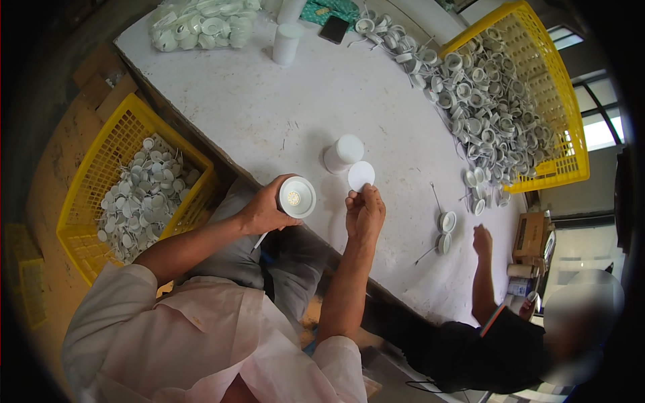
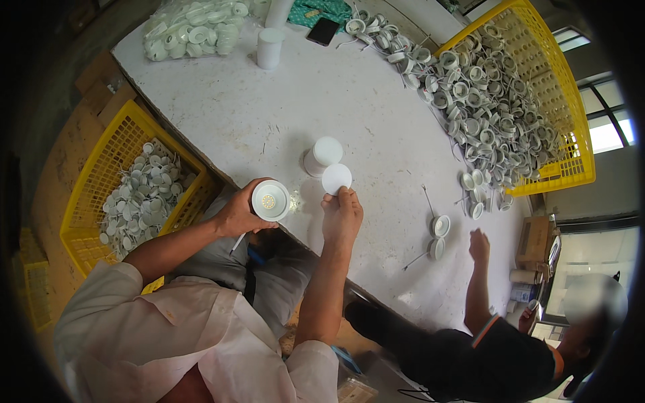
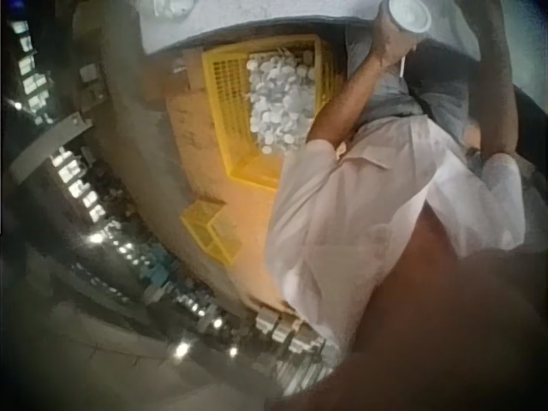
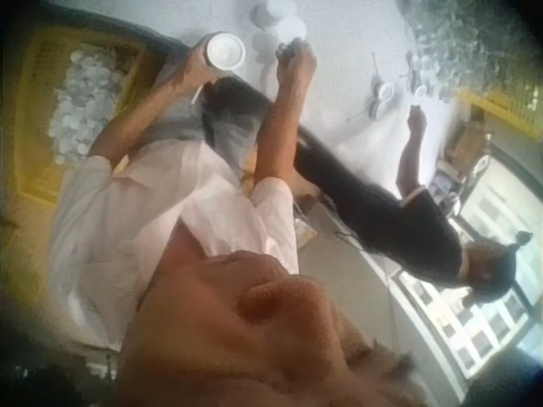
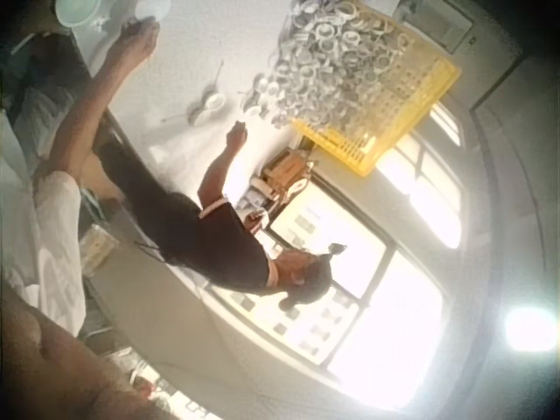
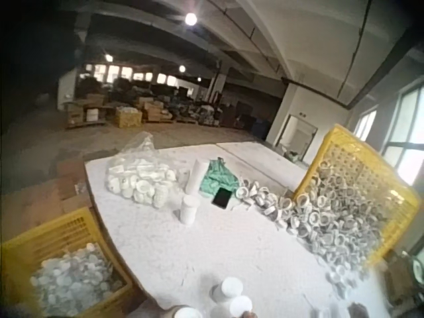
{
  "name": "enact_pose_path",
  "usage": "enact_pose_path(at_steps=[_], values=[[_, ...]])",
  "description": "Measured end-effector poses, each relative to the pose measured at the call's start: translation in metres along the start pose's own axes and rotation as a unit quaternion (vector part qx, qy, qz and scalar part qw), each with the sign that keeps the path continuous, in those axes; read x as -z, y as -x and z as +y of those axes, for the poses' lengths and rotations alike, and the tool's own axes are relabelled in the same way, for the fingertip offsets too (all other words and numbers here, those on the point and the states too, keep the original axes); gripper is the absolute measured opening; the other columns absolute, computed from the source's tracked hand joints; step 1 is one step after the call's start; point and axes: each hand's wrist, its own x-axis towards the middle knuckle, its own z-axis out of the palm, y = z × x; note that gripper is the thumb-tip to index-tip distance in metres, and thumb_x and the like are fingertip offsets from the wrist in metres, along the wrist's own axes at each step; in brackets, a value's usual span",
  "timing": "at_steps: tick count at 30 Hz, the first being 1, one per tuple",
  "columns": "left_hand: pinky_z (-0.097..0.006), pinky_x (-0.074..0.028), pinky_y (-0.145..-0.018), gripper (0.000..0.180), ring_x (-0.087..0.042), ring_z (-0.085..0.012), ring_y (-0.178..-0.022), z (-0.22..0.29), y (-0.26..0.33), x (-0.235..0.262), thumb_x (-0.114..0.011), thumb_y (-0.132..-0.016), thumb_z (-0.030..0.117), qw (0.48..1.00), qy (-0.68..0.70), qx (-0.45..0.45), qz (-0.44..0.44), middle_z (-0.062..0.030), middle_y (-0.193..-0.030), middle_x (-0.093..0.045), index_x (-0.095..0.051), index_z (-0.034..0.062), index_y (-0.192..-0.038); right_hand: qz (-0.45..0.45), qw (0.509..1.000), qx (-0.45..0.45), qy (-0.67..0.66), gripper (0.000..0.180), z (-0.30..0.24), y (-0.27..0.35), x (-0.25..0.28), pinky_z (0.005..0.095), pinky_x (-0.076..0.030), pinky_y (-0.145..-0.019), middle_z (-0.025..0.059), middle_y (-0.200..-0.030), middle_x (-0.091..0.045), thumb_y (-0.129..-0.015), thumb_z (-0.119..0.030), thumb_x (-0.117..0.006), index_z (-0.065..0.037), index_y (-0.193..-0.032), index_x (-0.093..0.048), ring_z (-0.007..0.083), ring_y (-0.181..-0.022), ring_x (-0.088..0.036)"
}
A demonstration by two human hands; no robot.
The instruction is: The person unwraps stacks of diffuser caps from plastic wrap and assembles small LED lamps by taking lamp housings from a yellow bin, attaching a diffuser cap onto each housing by hand, and placing the assembled lamps on the table.
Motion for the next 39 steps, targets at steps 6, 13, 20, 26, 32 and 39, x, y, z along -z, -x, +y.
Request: enact_pose_path(at_steps=[6, 13, 20, 26, 32, 39], values=[[-0.024, -0.048, -0.054, 0.072, -0.057, -0.0089, -0.068, 0.012, -0.010, -0.009, -0.075, -0.070, 0.002, 1.000, -0.002, 0.009, -0.027, -0.0075, -0.102, -0.057, -0.036, 0.0027, -0.130, 0.001, 1.000, 0.007, 0.019, 0.015, 0.007, 0.029, 0.010, 0.0260, -0.046, -0.060, 0.0065, -0.081, -0.061, -0.093, -0.009, -0.049, 0.002, -0.092, -0.060, 0.0127, -0.066, -0.056], [-0.023, -0.046, -0.055, 0.068, -0.057, -0.0094, -0.077, 0.008, -0.013, -0.014, -0.071, -0.079, 0.013, 0.985, 0.126, -0.031, -0.110, -0.0086, -0.107, -0.053, -0.032, 0.0003, -0.133, -0.039, 0.719, 0.471, 0.509, 0.030, 0.017, 0.068, 0.009, 0.0342, -0.052, -0.073, 0.0146, -0.097, -0.064, -0.075, 0.005, -0.058, 0.000, -0.104, -0.065, 0.0287, -0.082, -0.062], [-0.021, -0.041, -0.049, 0.057, -0.047, -0.0064, -0.062, 0.004, -0.012, -0.021, -0.063, -0.086, 0.026, 0.994, 0.061, -0.013, -0.084, -0.0078, -0.099, -0.054, -0.036, 0.0015, -0.130, -0.112, 0.637, 0.514, 0.563, 0.050, 0.025, 0.078, 0.004, 0.0392, -0.051, -0.075, 0.0165, -0.110, -0.060, -0.061, 0.003, -0.062, -0.001, -0.111, -0.061, 0.0330, -0.088, -0.059], [-0.021, -0.041, -0.049, 0.050, -0.049, -0.0063, -0.065, 0.000, -0.013, -0.022, -0.055, -0.090, 0.025, 0.997, 0.030, -0.013, -0.068, -0.0064, -0.100, -0.055, -0.037, 0.0039, -0.131, -0.107, 0.631, 0.514, 0.572, 0.052, 0.025, 0.080, 0.001, 0.0405, -0.047, -0.076, 0.0173, -0.112, -0.059, -0.062, 0.000, -0.064, -0.001, -0.113, -0.060, 0.0333, -0.088, -0.058], [-0.024, -0.050, -0.058, 0.046, -0.056, -0.0129, -0.086, -0.003, -0.011, -0.022, -0.049, -0.092, 0.021, 0.997, 0.024, -0.033, -0.071, -0.0112, -0.109, -0.055, -0.036, 0.0044, -0.132, -0.089, 0.614, 0.534, 0.575, 0.050, 0.029, 0.080, 0.002, 0.0388, -0.045, -0.078, 0.0136, -0.114, -0.060, -0.067, -0.009, -0.072, -0.003, -0.115, -0.060, 0.0319, -0.088, -0.058], [-0.029, -0.056, -0.074, 0.045, -0.055, -0.0191, -0.103, -0.010, -0.007, -0.023, -0.045, -0.095, 0.019, 0.992, -0.059, -0.101, -0.055, -0.0127, -0.116, -0.051, -0.031, 0.0051, -0.135, -0.068, 0.617, 0.557, 0.552, 0.046, 0.044, 0.080, 0.009, 0.0369, -0.045, -0.078, 0.0102, -0.114, -0.064, -0.068, -0.005, -0.071, -0.006, -0.114, -0.063, 0.0302, -0.087, -0.058]])
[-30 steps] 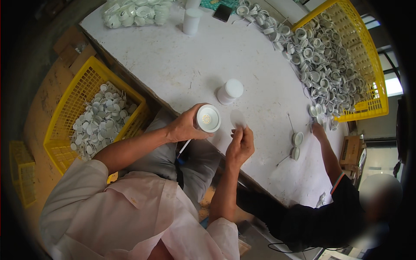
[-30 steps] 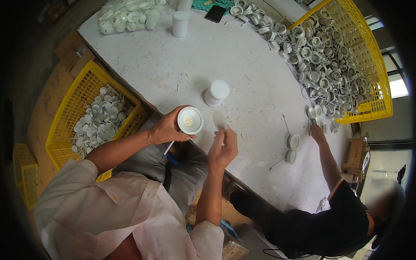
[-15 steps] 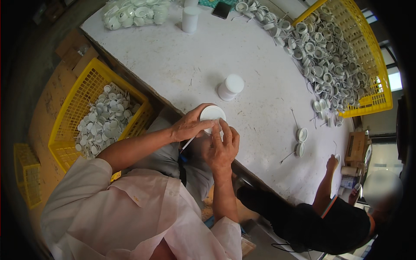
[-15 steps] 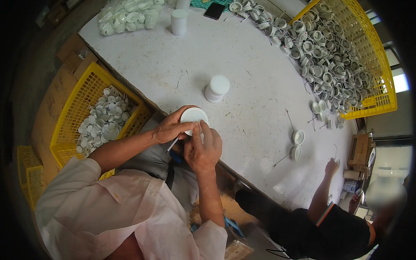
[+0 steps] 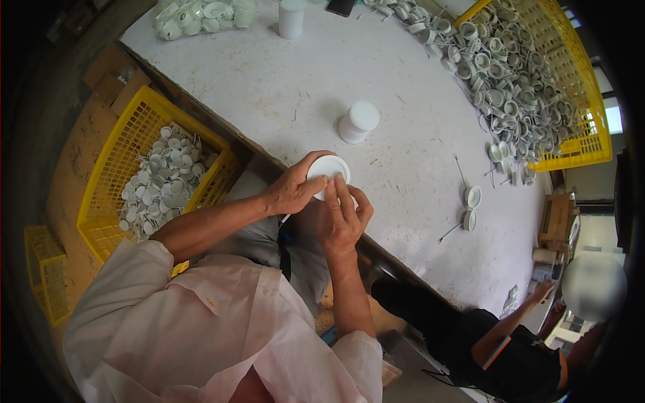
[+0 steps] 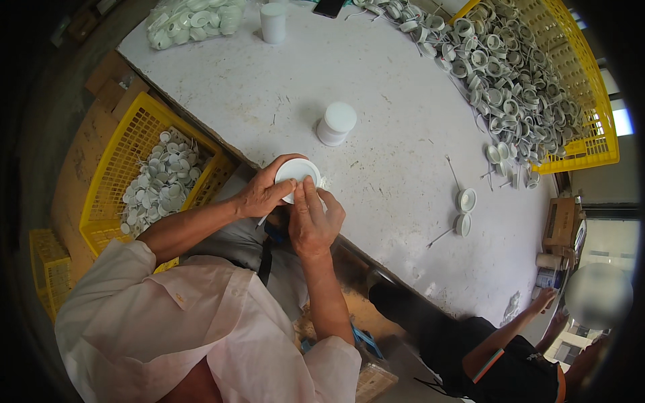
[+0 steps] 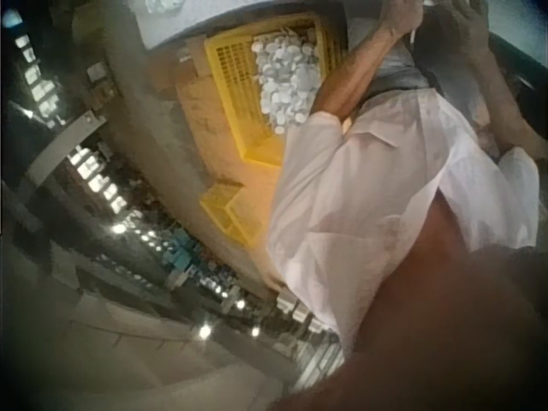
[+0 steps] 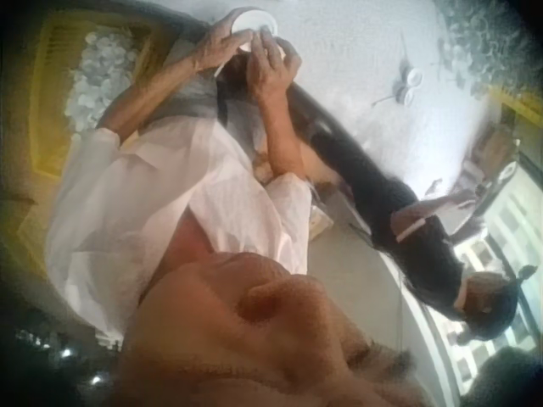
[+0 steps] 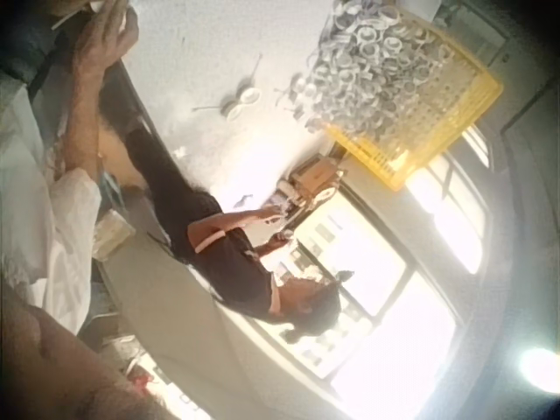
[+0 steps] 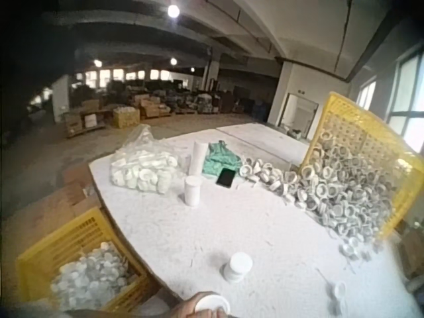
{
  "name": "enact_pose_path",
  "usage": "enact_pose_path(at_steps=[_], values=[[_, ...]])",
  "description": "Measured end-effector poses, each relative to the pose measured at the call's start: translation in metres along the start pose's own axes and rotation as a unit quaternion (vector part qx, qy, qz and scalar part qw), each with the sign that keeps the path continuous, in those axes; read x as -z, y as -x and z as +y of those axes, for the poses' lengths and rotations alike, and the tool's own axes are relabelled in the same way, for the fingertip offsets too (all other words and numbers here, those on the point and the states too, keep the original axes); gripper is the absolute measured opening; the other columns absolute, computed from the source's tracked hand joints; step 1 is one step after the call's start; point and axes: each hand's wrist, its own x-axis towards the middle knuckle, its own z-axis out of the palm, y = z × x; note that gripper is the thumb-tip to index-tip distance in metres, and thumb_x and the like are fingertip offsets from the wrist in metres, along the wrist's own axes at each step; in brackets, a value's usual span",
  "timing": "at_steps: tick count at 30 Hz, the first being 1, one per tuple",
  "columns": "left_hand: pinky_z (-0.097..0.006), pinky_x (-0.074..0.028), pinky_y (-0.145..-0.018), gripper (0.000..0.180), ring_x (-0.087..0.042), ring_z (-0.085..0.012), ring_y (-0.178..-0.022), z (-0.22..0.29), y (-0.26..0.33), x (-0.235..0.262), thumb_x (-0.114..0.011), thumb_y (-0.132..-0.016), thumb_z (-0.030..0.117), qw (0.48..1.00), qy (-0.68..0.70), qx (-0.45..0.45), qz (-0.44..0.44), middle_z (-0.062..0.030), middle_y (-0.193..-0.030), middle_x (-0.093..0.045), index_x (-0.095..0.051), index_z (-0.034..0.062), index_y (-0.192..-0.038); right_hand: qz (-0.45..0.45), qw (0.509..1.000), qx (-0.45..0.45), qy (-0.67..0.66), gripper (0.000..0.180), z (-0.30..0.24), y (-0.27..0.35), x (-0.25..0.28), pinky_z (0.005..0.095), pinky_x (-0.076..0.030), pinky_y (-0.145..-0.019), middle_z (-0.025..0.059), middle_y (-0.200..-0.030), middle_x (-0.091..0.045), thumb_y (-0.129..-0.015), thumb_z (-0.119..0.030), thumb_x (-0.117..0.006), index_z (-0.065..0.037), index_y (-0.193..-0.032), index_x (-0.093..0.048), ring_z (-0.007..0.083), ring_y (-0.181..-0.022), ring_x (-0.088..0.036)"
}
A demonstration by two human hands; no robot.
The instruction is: The person unwraps stacks of diffuser caps from plastic wrap and assembles small LED lamps by taking lamp housings from a yellow bin, attaching a diffuser cap onto each housing by hand, and placing the assembled lamps on the table.
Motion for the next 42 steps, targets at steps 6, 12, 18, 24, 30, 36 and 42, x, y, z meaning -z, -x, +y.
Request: enact_pose_path(at_steps=[6, 12, 18, 24, 30, 36, 42], values=[[-0.027, -0.054, -0.078, 0.044, -0.055, -0.0186, -0.103, -0.004, -0.007, -0.003, -0.045, -0.093, 0.016, 1.000, 0.001, -0.016, -0.004, -0.0133, -0.116, -0.052, -0.034, 0.0029, -0.133, -0.006, 1.000, -0.015, -0.006, 0.045, 0.007, 0.004, 0.001, 0.0374, -0.045, -0.080, 0.0092, -0.118, -0.061, -0.068, -0.004, -0.070, -0.007, -0.112, -0.064, 0.0302, -0.092, -0.056], [-0.023, -0.051, -0.072, 0.050, -0.055, -0.0095, -0.096, 0.001, 0.005, 0.013, -0.054, -0.086, 0.008, 0.995, 0.079, 0.063, 0.005, -0.0081, -0.113, -0.055, -0.036, 0.0021, -0.132, -0.040, 0.991, -0.086, -0.095, 0.046, -0.012, -0.013, 0.024, 0.0383, -0.045, -0.084, 0.0156, -0.127, -0.052, -0.067, -0.003, -0.071, -0.005, -0.113, -0.063, 0.0321, -0.103, -0.052], [-0.023, -0.049, -0.063, 0.061, -0.062, -0.0246, -0.101, -0.016, 0.042, 0.080, -0.058, -0.080, 0.004, 0.986, 0.112, 0.042, 0.118, -0.0147, -0.119, -0.054, -0.031, 0.0030, -0.134, 0.154, 0.925, -0.337, 0.078, 0.026, 0.114, 0.021, 0.071, 0.0332, -0.047, -0.068, 0.0135, -0.098, -0.057, -0.076, -0.006, -0.069, -0.002, -0.102, -0.063, 0.0245, -0.088, -0.056], [-0.028, -0.045, -0.059, 0.048, -0.062, -0.0212, -0.097, -0.060, 0.103, 0.202, -0.050, -0.094, 0.018, 0.909, -0.014, 0.239, 0.342, -0.0116, -0.119, -0.053, -0.033, 0.0073, -0.137, -0.077, 0.729, -0.593, 0.332, 0.035, 0.238, 0.061, 0.137, 0.0414, -0.049, -0.074, 0.0129, -0.085, -0.067, -0.081, -0.039, -0.062, -0.004, -0.086, -0.066, 0.0308, -0.083, -0.063], [-0.038, -0.045, -0.086, 0.056, -0.046, -0.0276, -0.121, -0.193, 0.234, 0.372, -0.051, -0.093, 0.024, 0.813, -0.150, 0.325, 0.458, -0.0161, -0.130, -0.048, -0.029, 0.0065, -0.141, -0.118, 0.733, -0.574, 0.345, 0.032, 0.222, 0.066, 0.141, 0.0432, -0.048, -0.076, 0.0150, -0.087, -0.066, -0.082, -0.034, -0.058, -0.003, -0.086, -0.065, 0.0342, -0.084, -0.063], [-0.041, -0.043, -0.092, 0.052, -0.049, -0.0326, -0.119, -0.241, 0.280, 0.444, -0.050, -0.091, 0.019, 0.611, -0.522, 0.413, 0.429, -0.0184, -0.134, -0.045, -0.035, 0.0036, -0.138, -0.098, 0.776, -0.514, 0.352, 0.024, 0.159, 0.114, 0.151, 0.0444, -0.046, -0.070, 0.0121, -0.081, -0.060, -0.085, -0.028, -0.057, -0.004, -0.082, -0.060, 0.0323, -0.079, -0.060], [-0.026, -0.048, -0.066, 0.030, -0.065, -0.0147, -0.082, -0.139, 0.158, 0.219, -0.058, -0.089, 0.016, 0.925, -0.155, 0.209, 0.277, -0.0101, -0.101, -0.066, -0.055, 0.0009, -0.115, -0.047, 0.816, -0.495, 0.294, 0.020, 0.083, 0.126, 0.142, 0.0368, -0.046, -0.060, 0.0075, -0.074, -0.061, -0.086, -0.022, -0.061, -0.002, -0.082, -0.059, 0.0254, -0.065, -0.058]])
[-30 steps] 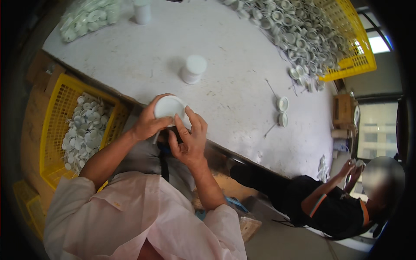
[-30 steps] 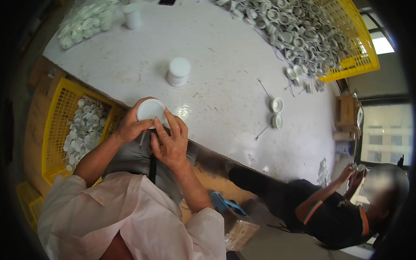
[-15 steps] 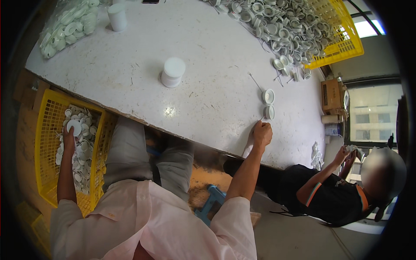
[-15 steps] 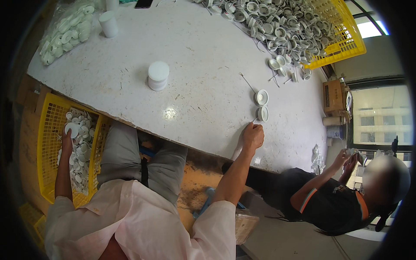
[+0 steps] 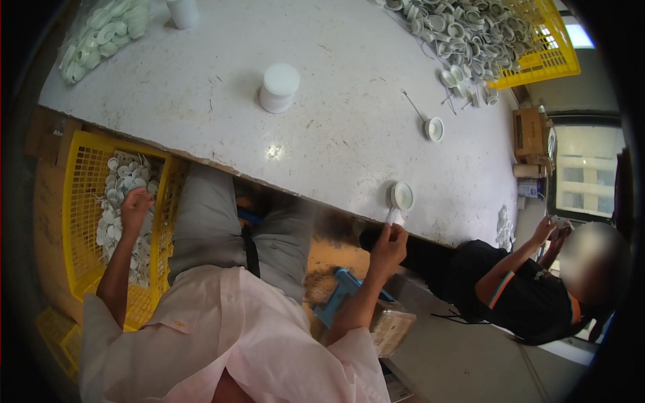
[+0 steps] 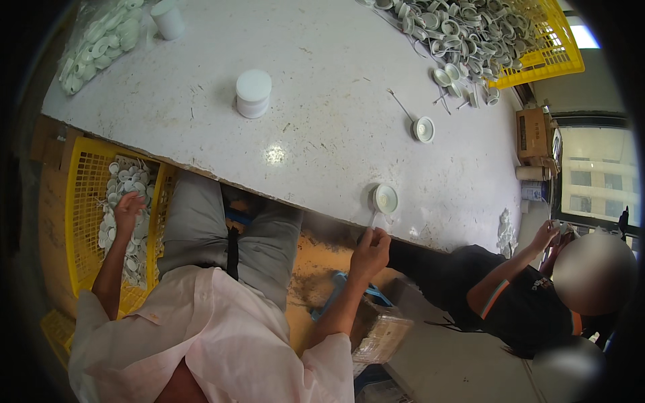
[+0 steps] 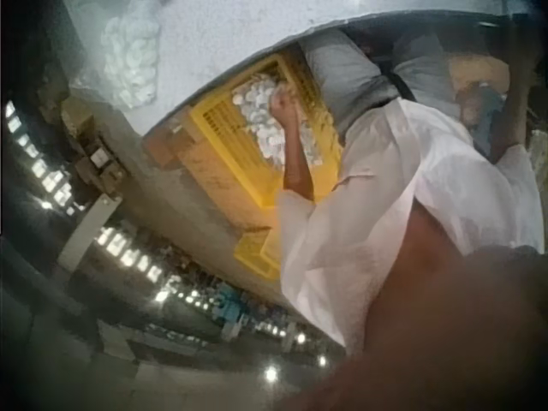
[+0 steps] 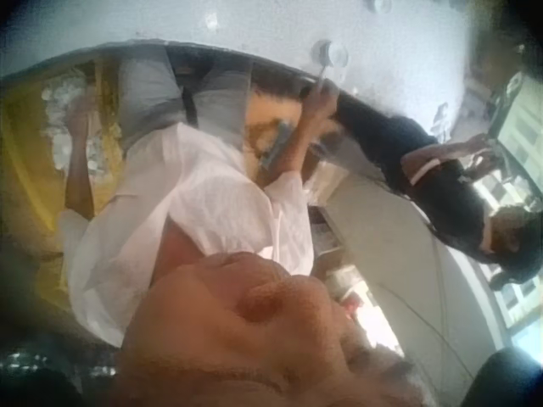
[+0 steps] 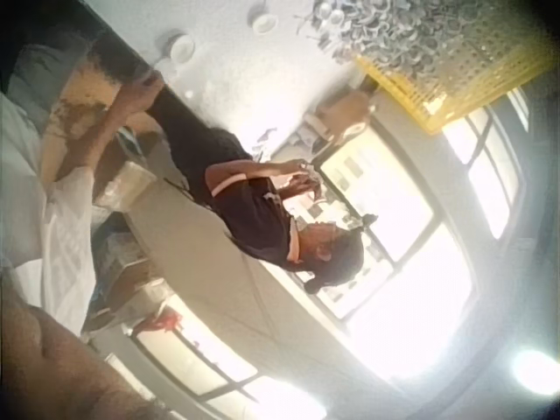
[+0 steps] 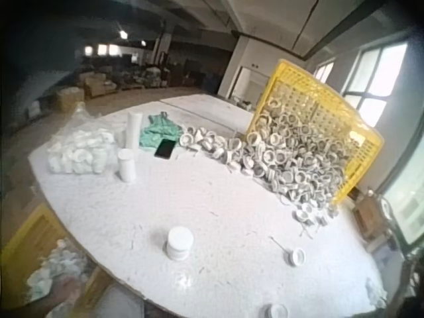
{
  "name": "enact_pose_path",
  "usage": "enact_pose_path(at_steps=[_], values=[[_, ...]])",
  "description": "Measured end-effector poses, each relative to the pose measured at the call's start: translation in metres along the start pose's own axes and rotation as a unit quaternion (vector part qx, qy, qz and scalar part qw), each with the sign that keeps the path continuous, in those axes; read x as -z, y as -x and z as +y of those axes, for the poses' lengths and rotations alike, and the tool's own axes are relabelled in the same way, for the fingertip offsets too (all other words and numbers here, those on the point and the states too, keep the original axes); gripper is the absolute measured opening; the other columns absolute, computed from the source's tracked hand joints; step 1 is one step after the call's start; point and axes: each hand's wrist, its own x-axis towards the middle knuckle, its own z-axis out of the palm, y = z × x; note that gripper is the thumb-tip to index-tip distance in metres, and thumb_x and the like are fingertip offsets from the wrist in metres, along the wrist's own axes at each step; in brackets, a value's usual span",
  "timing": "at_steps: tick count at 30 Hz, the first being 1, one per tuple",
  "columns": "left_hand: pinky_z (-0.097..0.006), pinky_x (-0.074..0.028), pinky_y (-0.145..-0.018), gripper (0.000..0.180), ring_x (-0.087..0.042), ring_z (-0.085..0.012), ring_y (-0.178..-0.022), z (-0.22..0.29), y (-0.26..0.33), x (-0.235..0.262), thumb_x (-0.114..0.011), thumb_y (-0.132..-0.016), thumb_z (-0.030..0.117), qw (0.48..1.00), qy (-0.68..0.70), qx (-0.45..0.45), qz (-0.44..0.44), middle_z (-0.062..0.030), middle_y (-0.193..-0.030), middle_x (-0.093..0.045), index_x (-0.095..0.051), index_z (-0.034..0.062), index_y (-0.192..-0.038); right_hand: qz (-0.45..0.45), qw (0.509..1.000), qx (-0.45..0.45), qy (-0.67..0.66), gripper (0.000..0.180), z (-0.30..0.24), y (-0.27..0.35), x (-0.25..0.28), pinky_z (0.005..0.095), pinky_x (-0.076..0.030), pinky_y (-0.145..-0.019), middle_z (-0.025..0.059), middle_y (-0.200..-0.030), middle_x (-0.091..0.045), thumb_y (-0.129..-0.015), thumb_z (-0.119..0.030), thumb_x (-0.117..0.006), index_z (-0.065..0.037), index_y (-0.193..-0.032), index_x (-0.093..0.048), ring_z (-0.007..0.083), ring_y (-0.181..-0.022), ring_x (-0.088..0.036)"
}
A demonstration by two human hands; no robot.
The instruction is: The person unwraps stacks of diffuser caps from plastic wrap and assembles small LED lamps by taking lamp housings from a yellow bin, attaching a diffuser cap onto each housing by hand, and placing the assembled lamps on the table.
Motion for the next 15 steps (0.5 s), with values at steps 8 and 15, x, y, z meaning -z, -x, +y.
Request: enact_pose_path(at_steps=[8, 15], values=[[-0.031, -0.050, -0.084, 0.055, -0.053, -0.0235, -0.117, 0.213, 0.084, -0.190, -0.064, -0.082, 0.000, 0.882, 0.115, -0.107, -0.444, -0.0175, -0.134, -0.046, -0.038, 0.0004, -0.131, -0.206, 0.808, -0.233, -0.500, 0.012, -0.038, 0.060, -0.023, 0.0185, -0.031, -0.047, -0.0037, -0.064, -0.049, -0.091, -0.014, -0.058, -0.006, -0.083, -0.055, 0.0016, -0.053, -0.040], [-0.033, -0.046, -0.093, 0.085, -0.045, -0.0225, -0.122, 0.232, 0.070, -0.233, -0.078, -0.071, 0.007, 0.909, 0.120, -0.122, -0.380, -0.0158, -0.139, -0.037, -0.027, 0.0035, -0.139, -0.316, 0.787, -0.014, -0.530, 0.005, -0.117, 0.092, -0.013, 0.0174, -0.037, -0.054, -0.0046, -0.071, -0.054, -0.090, -0.008, -0.061, -0.003, -0.088, -0.059, 0.0013, -0.061, -0.044]])
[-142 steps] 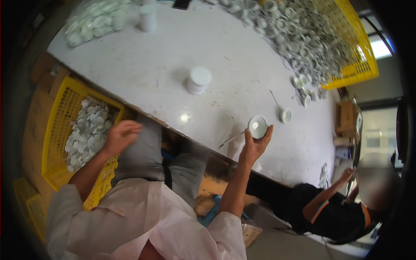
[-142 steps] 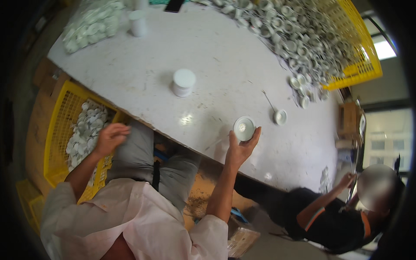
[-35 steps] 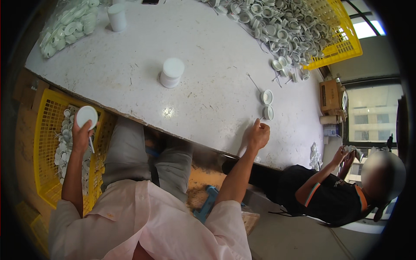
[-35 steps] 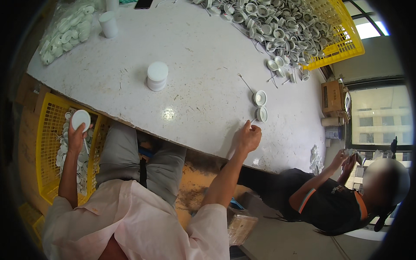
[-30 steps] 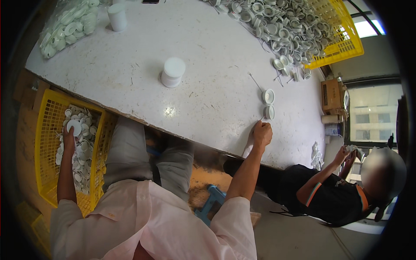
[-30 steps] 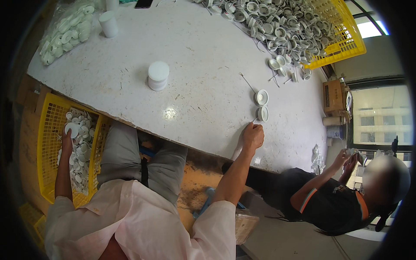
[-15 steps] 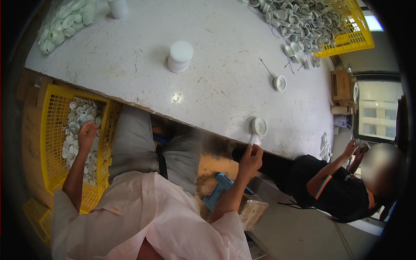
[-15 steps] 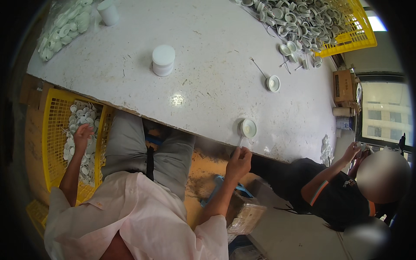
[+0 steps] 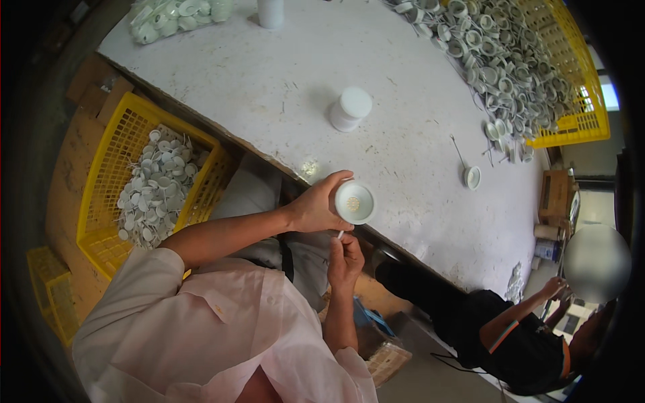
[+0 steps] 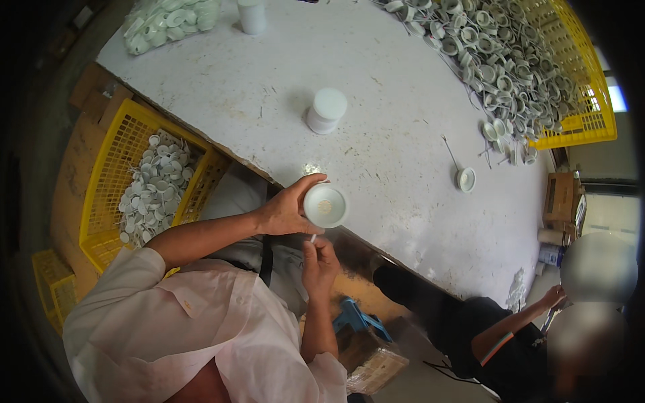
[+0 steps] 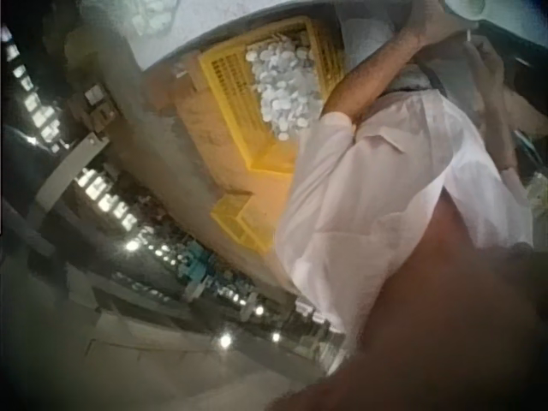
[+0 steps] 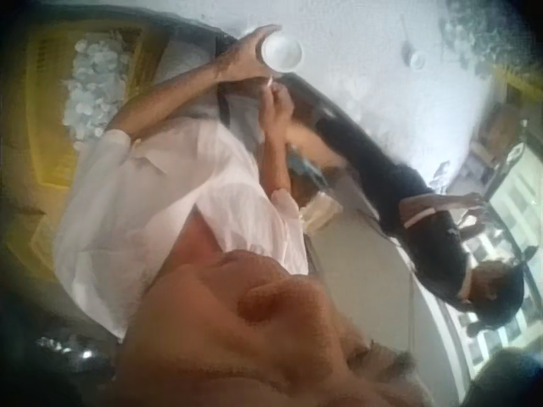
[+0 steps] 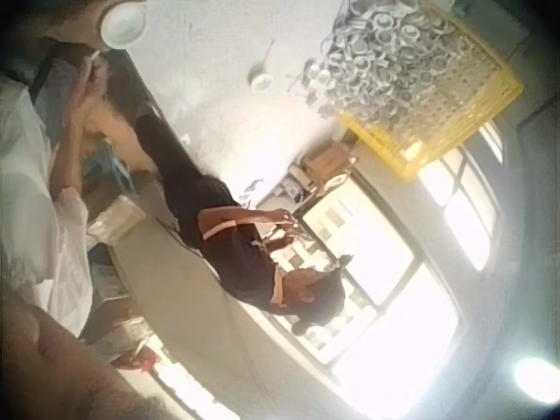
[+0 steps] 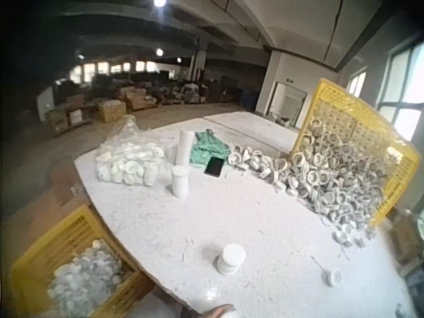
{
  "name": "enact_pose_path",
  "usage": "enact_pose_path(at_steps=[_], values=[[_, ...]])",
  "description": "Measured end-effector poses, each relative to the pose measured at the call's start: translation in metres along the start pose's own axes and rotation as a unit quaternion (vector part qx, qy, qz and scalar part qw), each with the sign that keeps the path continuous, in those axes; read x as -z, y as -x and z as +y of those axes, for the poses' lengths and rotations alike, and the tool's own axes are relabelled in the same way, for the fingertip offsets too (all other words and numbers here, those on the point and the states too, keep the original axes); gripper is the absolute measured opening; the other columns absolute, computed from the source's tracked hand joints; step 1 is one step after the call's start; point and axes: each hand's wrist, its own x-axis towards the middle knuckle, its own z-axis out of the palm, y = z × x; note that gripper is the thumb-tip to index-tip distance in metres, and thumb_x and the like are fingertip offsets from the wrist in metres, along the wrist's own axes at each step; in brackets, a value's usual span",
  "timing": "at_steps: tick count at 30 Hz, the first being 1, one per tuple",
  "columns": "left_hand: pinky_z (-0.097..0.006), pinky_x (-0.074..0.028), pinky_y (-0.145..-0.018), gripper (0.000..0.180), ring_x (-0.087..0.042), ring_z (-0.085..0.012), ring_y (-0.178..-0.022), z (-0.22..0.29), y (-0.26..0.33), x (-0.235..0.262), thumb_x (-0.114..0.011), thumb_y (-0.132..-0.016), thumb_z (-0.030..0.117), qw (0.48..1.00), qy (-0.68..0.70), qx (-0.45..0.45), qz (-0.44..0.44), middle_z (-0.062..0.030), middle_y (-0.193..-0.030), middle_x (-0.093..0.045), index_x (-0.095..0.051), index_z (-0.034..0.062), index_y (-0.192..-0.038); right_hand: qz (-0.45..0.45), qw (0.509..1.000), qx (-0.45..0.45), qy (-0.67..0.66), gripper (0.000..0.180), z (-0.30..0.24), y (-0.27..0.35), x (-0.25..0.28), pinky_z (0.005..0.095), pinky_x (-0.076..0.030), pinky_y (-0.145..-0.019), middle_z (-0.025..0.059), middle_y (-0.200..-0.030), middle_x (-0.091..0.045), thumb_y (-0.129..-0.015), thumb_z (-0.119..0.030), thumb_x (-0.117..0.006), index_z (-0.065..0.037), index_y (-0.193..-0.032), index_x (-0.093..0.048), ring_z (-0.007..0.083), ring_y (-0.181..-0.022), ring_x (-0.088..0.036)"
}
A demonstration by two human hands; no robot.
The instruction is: The person unwraps stacks of diffuser caps from plastic wrap and assembles small LED lamps by taking lamp housings from a yellow bin, attaching a diffuser cap onto each housing by hand, and placing the assembled lamps on the table.
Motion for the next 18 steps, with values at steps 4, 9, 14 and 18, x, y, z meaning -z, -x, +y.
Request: enact_pose_path(at_steps=[4, 9, 14, 18], values=[[-0.034, -0.043, -0.097, 0.087, -0.049, -0.0208, -0.117, 0.002, 0.011, 0.022, -0.082, -0.065, 0.012, 0.996, -0.044, -0.054, 0.061, -0.0127, -0.122, -0.051, -0.032, 0.0042, -0.136, -0.081, 0.996, -0.032, -0.028, 0.006, -0.008, -0.006, -0.026, 0.0174, -0.040, -0.063, -0.0032, -0.082, -0.058, -0.087, -0.004, -0.061, -0.002, -0.093, -0.060, 0.0029, -0.070, -0.048], [-0.033, -0.048, -0.092, 0.077, -0.055, -0.0185, -0.109, 0.013, 0.034, 0.070, -0.076, -0.068, 0.002, 0.948, 0.186, -0.101, 0.238, -0.0101, -0.115, -0.054, -0.034, 0.0015, -0.133, -0.136, 0.989, 0.022, 0.045, 0.014, -0.017, -0.053, -0.026, 0.0197, -0.043, -0.068, -0.0006, -0.083, -0.059, -0.086, -0.005, -0.063, 0.000, -0.099, -0.061, 0.0057, -0.073, -0.052], [-0.036, -0.057, -0.076, 0.075, -0.064, -0.0240, -0.094, 0.007, 0.043, 0.094, -0.068, -0.074, -0.009, 0.952, 0.132, -0.141, 0.238, -0.0146, -0.115, -0.053, -0.027, 0.0026, -0.136, 0.081, 0.989, 0.069, 0.104, 0.023, -0.069, -0.160, -0.044, 0.0224, -0.043, -0.064, 0.0011, -0.077, -0.055, -0.083, -0.015, -0.067, 0.002, -0.096, -0.059, 0.0078, -0.068, -0.050], [-0.034, -0.051, -0.086, 0.074, -0.059, -0.0198, -0.102, -0.013, 0.050, 0.084, -0.074, -0.071, -0.001, 0.965, 0.070, -0.104, 0.229, -0.0116, -0.116, -0.054, -0.034, 0.0018, -0.133, 0.075, 0.989, 0.004, 0.125, 0.035, -0.082, -0.224, -0.064, 0.0252, -0.045, -0.060, 0.0030, -0.075, -0.054, -0.078, -0.031, -0.073, -0.001, -0.090, -0.057, 0.0106, -0.065, -0.052]])
